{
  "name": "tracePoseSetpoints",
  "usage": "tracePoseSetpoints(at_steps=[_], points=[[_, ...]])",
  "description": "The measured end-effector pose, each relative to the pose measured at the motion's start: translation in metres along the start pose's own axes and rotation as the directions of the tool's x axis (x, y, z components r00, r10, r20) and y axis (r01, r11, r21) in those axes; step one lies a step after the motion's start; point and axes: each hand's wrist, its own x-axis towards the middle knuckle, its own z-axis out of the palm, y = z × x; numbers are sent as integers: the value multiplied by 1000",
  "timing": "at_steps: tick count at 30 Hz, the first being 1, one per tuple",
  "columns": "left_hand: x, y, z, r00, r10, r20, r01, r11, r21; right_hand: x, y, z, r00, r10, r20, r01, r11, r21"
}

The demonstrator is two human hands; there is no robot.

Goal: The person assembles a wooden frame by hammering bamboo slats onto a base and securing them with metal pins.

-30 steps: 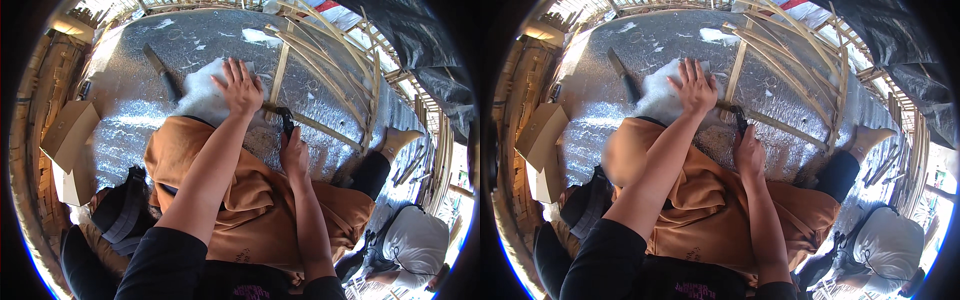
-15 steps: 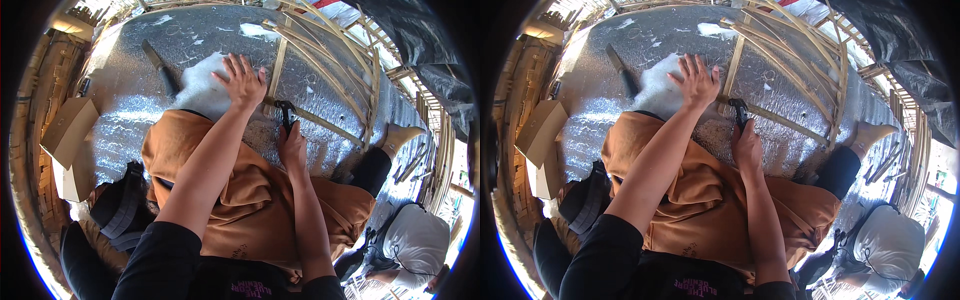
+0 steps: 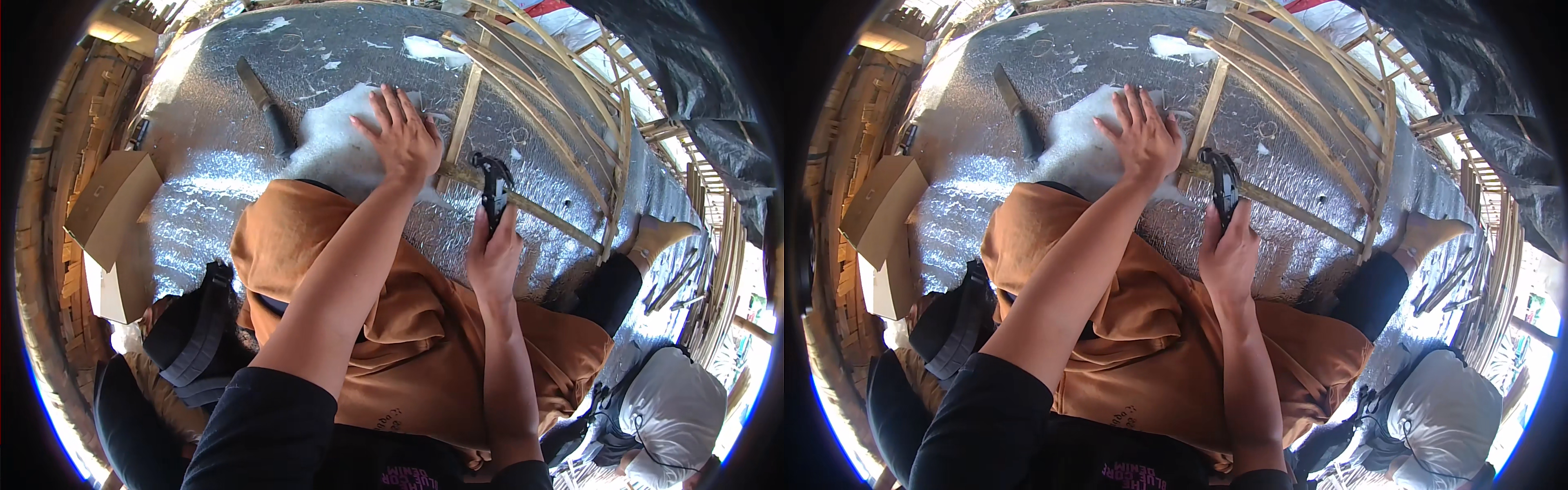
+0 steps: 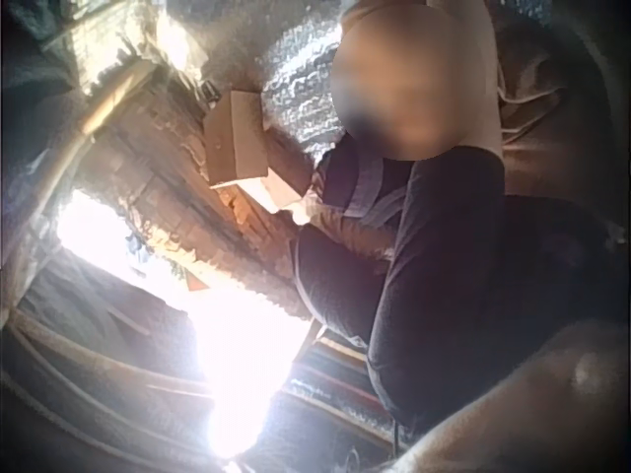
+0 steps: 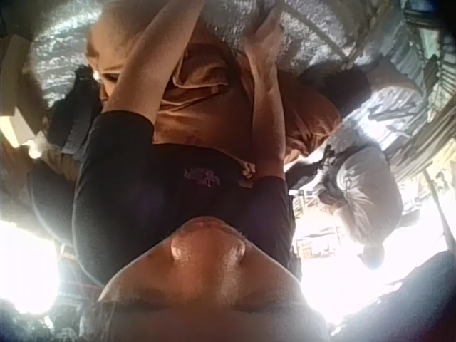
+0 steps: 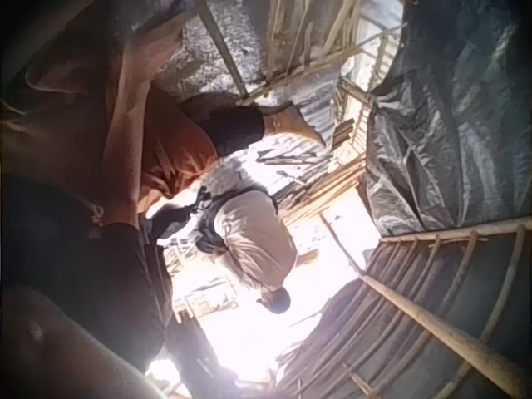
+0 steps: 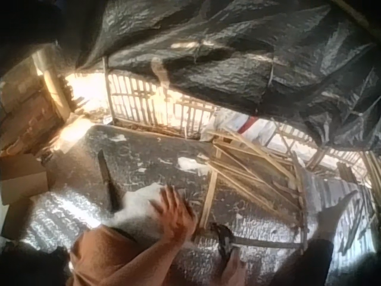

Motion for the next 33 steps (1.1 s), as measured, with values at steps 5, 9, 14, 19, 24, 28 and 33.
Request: tracePoseSetpoints(at_steps=[5, 9, 14, 19, 24, 28, 33], points=[[-1, 3, -1, 1000, -2, 11, 2, 1000, -1, -5, 26, 12, 953, 195, 232, -99, 924, -369], [-1, 2, 1, 999, 0, 38, -1, 1000, 25, -8, 26, 21, 986, 98, 136, -84, 991, -105], [-1, 3, -2, 1000, 1, 3, -1, 1000, 12, -15, 18, 22, 1000, 22, 13, -22, 1000, 21], [1, 4, 3, 999, 8, -42, -7, 1000, 8, -13, 35, 19, 973, 98, 208, -70, 987, -142], [1, -1, 4, 999, 4, -51, -5, 1000, -28, -11, 30, 9, 991, 109, 73, -113, 992, 58], [0, 4, 3, 1000, 2, -21, -2, 1000, -7, -8, 37, 8, 976, 218, 20, -216, 942, 257], [0, 2, 3, 1000, -7, -11, 7, 1000, -3, -5, 32, 9, 972, 235, 19, -220, 875, 430]])
